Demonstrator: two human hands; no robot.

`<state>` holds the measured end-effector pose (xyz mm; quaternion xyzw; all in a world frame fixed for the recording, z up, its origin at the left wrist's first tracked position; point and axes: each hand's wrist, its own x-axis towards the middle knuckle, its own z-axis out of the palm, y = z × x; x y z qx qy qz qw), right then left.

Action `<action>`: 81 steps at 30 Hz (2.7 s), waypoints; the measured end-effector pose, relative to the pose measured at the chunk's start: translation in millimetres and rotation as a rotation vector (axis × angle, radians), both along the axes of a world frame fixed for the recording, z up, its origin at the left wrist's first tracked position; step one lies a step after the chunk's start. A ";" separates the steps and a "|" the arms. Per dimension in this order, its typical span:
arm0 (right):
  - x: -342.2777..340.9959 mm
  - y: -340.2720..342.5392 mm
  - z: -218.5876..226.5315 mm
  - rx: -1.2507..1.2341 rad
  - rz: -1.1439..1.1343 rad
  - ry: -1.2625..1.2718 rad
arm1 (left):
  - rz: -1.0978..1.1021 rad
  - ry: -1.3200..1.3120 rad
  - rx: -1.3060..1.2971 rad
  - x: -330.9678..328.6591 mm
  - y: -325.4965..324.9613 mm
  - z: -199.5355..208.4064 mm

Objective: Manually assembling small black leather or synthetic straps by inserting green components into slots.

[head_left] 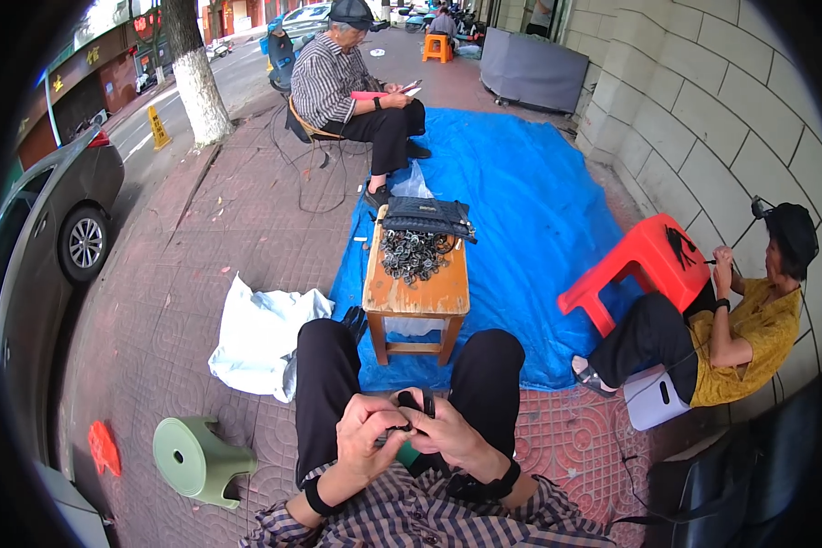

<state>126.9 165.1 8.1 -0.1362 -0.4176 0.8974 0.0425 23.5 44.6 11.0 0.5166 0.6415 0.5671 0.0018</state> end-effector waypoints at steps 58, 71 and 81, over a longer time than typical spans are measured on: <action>13.1 0.5 12.8 -0.024 -0.124 -0.008 | -0.107 -0.260 -0.195 6.2 -16.9 8.2; 15.0 -1.3 11.6 0.035 -0.135 -0.075 | -0.031 0.057 -0.284 3.0 -20.0 7.1; 1.1 -6.6 26.4 1.069 -0.200 0.101 | -0.110 -0.014 -0.387 -1.6 -21.1 12.6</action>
